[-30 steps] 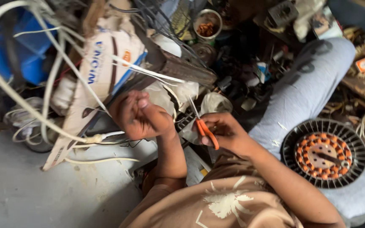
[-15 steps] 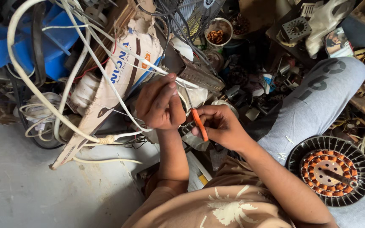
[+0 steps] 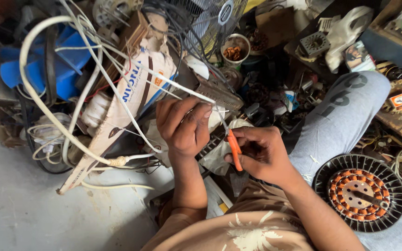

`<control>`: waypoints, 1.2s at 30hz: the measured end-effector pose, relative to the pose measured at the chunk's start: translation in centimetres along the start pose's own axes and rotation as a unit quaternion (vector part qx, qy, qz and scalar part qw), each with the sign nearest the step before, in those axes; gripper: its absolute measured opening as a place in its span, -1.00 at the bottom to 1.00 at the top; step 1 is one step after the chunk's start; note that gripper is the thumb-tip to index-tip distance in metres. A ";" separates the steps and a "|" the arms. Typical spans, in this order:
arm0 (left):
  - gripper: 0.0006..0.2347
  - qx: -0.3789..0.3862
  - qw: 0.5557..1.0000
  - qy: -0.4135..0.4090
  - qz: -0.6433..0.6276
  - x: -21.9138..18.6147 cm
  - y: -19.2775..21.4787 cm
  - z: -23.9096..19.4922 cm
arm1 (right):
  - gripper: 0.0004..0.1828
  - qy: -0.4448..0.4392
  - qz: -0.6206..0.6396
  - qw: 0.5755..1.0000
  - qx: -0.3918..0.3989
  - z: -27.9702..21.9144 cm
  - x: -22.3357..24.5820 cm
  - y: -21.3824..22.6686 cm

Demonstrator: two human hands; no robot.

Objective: The person repairs an electrical fan stator by hand while sitting on the floor. They use a screwdriver to probe the windings, scissors to cut wires and tape, and their fingers to twist and position copper wires into the stator slots.

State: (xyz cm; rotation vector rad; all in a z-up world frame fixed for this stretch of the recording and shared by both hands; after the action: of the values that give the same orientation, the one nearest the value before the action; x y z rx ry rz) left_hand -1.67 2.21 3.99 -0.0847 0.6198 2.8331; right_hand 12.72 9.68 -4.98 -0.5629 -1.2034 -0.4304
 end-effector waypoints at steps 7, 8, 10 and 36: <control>-0.92 -0.036 0.995 0.090 -0.012 -1.4 0.1 0.4 | -0.59 0.053 -0.186 0.980 -0.038 1.6 2.2 -0.3; -0.93 -0.031 0.995 0.095 -0.009 -1.5 0.1 0.5 | -0.58 0.080 -0.197 0.976 -0.042 1.8 2.7 -0.3; -0.93 -0.024 0.995 0.099 -0.005 -1.4 0.0 0.6 | -0.55 0.109 -0.192 0.975 -0.035 2.2 3.2 -0.4; -0.96 0.054 0.909 0.219 -0.350 1.1 -1.7 -0.5 | -0.65 0.039 -0.150 0.988 0.011 2.0 3.4 -0.2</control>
State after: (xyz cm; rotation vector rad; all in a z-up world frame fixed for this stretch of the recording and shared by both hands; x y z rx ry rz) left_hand -2.32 3.72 2.77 -0.7739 0.6611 2.0749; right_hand 12.13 10.67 -1.22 -0.3424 -1.2199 -0.6884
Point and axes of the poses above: each hand's wrist, its own z-axis towards the middle knuckle, its own y-axis out of the back of the hand, x = y × z, the point moved 6 cm from there along z, towards the middle knuckle, and after that the axes turned 1 degree about -x, right-handed, at the moved point
